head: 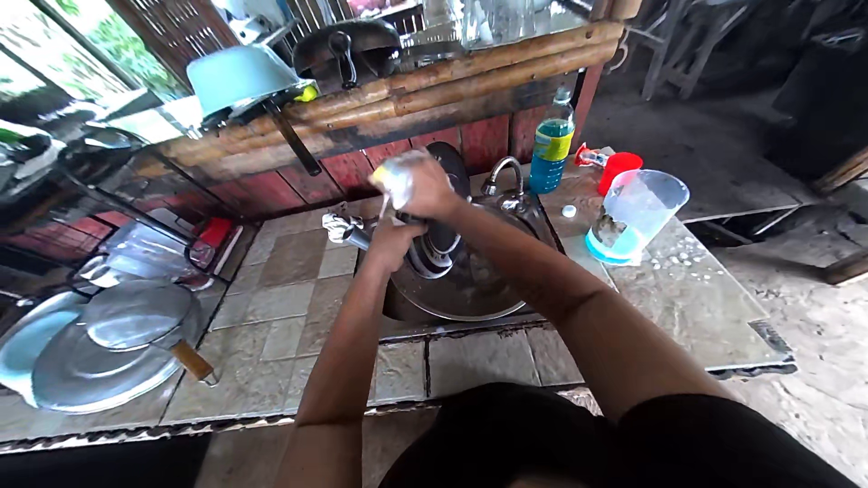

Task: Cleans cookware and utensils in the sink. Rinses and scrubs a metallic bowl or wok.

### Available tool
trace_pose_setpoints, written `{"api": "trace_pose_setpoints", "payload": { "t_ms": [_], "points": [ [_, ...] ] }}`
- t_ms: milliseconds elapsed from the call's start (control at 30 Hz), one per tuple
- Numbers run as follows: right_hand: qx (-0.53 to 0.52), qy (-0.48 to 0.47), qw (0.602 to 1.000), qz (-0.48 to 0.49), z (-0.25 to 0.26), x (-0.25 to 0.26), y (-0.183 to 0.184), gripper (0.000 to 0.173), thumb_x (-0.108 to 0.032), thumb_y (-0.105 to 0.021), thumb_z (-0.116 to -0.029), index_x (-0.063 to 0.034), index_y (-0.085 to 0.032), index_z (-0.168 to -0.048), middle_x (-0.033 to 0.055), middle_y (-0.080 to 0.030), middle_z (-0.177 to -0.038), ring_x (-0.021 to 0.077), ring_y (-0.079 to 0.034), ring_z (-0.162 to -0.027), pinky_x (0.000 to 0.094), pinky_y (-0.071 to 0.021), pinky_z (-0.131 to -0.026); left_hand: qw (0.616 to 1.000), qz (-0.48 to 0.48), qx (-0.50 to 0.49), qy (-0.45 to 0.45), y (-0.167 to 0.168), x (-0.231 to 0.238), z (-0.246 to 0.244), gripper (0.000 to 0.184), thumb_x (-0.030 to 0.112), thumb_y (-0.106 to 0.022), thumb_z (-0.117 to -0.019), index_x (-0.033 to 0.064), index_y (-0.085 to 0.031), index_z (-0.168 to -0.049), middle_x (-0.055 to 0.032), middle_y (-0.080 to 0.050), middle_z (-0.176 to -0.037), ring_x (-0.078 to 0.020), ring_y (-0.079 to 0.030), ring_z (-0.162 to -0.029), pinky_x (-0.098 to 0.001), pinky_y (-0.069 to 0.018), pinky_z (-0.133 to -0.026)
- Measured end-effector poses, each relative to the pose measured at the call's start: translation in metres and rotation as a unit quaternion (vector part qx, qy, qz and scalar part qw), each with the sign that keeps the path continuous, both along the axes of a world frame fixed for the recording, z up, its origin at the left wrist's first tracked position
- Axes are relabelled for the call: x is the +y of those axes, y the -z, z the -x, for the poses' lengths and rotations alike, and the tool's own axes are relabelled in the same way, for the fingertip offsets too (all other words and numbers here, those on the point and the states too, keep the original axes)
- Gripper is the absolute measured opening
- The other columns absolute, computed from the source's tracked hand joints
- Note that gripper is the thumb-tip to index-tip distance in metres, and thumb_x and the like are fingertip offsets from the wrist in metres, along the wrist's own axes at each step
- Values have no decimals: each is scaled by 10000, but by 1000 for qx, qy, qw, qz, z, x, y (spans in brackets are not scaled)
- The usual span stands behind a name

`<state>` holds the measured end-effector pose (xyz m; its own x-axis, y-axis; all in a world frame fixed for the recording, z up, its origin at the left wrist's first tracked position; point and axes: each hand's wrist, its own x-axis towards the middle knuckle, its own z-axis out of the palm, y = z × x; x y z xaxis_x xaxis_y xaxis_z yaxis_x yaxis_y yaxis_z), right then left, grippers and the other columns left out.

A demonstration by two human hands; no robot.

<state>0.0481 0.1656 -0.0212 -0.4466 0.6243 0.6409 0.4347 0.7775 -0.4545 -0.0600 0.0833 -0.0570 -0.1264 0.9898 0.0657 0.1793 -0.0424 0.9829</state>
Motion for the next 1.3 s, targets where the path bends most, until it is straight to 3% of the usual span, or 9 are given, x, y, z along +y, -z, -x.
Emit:
{"api": "trace_pose_setpoints", "payload": {
  "t_ms": [133,333,533,733,833,967,1133,1233,1300],
  "points": [
    [268,19,939,213,-41,87,1,311,-215,-596,-1036,23,-651,-1230,150,-693,-1067,188,-652,-909,397,-547,-851,997,-7,81,18,17,-31,11,606,29,-709,-905,32,-463,-1459,-105,-629,-1285,-114,-634,-1118,-330,-543,-975],
    [-48,20,998,26,19,-4,3,366,-366,-654,-948,-68,-749,-1138,159,-749,-1106,342,-690,-1108,574,-518,-971,999,34,32,-9,4,-1,13,574,-79,-744,-800,-3,-536,-1330,-120,-662,-1199,-167,-654,-1086,-388,-562,-949],
    [271,75,925,257,-19,95,13,312,-265,-602,-1024,5,-662,-1169,161,-688,-1039,244,-661,-954,467,-543,-869,999,-12,27,31,32,-34,23,606,-34,-695,-869,34,-471,-1428,-68,-655,-1228,-103,-654,-1076,-330,-569,-942],
    [82,-24,996,20,39,-11,21,344,-237,-699,-924,6,-736,-1163,197,-729,-1172,332,-661,-1174,503,-445,-1114,988,4,-147,-44,13,-8,12,392,-47,-574,-937,84,-520,-1303,-57,-671,-1124,-145,-668,-1004,-376,-582,-864],
    [222,49,965,133,18,53,31,323,-186,-608,-1007,28,-677,-1238,205,-718,-1166,296,-675,-1135,478,-513,-1032,978,-20,-205,-39,13,-25,-1,562,-67,-519,-912,90,-455,-1447,-71,-630,-1256,-147,-644,-1092,-382,-568,-919],
    [348,12,923,166,27,26,56,458,-166,-490,-1061,74,-493,-1450,262,-562,-1431,299,-526,-1369,417,-407,-1177,983,-30,-173,-47,31,-17,-5,434,322,-356,-1121,75,-461,-1462,-77,-619,-1327,-125,-594,-1216,-386,-497,-1057],
    [219,-3,967,127,27,-2,135,521,-160,-474,-1032,52,-455,-1508,213,-389,-1617,296,-340,-1531,470,-287,-1261,946,-82,-312,15,31,-18,31,523,463,-183,-1113,166,-520,-1383,-46,-701,-1210,-175,-676,-1125,-423,-579,-961],
    [163,121,964,171,10,24,111,504,-226,-408,-1085,48,-455,-1506,201,-379,-1626,304,-331,-1535,479,-283,-1251,948,-47,-314,22,32,-31,20,479,409,-185,-1123,167,-526,-1357,-36,-704,-1189,-156,-678,-1121,-398,-580,-960],
    [198,45,971,123,26,-3,99,530,-228,-472,-1061,66,-449,-1502,219,-440,-1582,298,-406,-1492,443,-328,-1240,947,-50,-316,16,36,-25,16,493,412,-188,-1126,155,-533,-1366,-39,-702,-1193,-150,-671,-1124,-393,-572,-968]
  ]
}}
